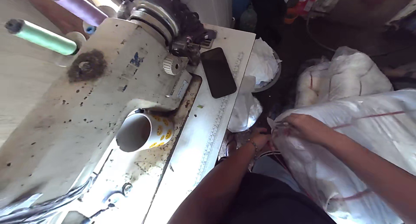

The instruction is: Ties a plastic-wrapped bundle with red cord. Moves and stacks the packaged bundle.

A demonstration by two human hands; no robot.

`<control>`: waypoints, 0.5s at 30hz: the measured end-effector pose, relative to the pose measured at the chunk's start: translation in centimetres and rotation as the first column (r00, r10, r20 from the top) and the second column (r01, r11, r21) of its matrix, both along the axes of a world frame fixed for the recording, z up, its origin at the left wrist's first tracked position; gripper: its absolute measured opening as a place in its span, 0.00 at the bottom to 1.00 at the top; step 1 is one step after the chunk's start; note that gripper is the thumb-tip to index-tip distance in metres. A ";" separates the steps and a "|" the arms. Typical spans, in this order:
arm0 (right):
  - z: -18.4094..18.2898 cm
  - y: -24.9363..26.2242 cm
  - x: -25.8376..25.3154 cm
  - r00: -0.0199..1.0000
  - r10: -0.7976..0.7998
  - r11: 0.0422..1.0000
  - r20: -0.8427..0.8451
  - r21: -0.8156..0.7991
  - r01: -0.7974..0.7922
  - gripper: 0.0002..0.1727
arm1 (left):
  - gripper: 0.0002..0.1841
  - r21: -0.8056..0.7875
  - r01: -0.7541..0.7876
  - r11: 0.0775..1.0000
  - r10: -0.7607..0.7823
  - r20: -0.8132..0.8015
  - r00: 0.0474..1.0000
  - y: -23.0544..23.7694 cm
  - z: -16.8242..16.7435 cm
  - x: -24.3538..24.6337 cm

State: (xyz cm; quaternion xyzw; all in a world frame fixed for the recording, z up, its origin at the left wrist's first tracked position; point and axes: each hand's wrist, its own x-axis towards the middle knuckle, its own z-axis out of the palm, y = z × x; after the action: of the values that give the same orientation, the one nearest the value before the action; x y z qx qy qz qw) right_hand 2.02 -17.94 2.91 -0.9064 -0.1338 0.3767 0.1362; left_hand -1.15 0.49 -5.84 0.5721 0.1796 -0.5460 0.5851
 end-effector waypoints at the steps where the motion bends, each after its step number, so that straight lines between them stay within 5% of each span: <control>1: 0.5 -0.7 0.1 0.995 -0.091 0.994 0.044 0.060 0.088 0.15 | 0.24 0.059 0.143 0.988 -0.148 0.083 0.986 0.1 -0.1 0.2; 4: 1.9 -2.1 -0.3 0.892 -0.397 0.906 0.214 0.248 0.344 0.13 | 0.23 0.302 0.585 0.753 -0.655 0.252 0.713 -0.9 0.2 1.4; 6: 2.0 -2.6 -0.9 0.776 -0.563 0.815 0.286 0.352 0.461 0.15 | 0.24 0.378 0.619 0.689 -0.719 0.242 0.652 -2.2 -0.3 1.6; 8: 2.0 -2.7 -1.9 0.668 -0.690 0.710 0.279 0.440 0.550 0.17 | 0.22 0.292 0.415 0.862 -0.478 0.195 0.856 -2.9 -1.3 1.5; 9: 2.0 -2.5 -2.4 0.633 -0.733 0.658 0.249 0.492 0.570 0.18 | 0.19 0.207 0.185 0.961 -0.220 0.162 0.962 -3.0 -1.6 1.2; 11: 2.3 -0.9 -3.2 0.617 -0.772 0.573 0.156 0.592 0.567 0.20 | 0.12 -0.017 -0.297 0.955 0.297 0.004 0.955 -2.8 -0.2 0.3; 13: 3.0 2.4 -3.9 0.697 -0.714 0.555 0.070 0.663 0.503 0.23 | 0.13 -0.115 -0.472 0.874 0.470 -0.045 0.881 -2.1 1.6 -0.6; 15: 3.3 6.7 -3.9 0.824 -0.565 0.606 0.040 0.698 0.381 0.25 | 0.14 -0.034 -0.397 0.917 0.398 0.133 0.908 -0.8 4.7 -0.7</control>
State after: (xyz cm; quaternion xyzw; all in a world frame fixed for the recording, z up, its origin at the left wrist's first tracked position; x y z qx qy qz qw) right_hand -1.90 -11.26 6.18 -0.8399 -0.0281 0.1329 0.5254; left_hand -1.86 -0.29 -1.19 0.5579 0.2500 -0.3755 0.6966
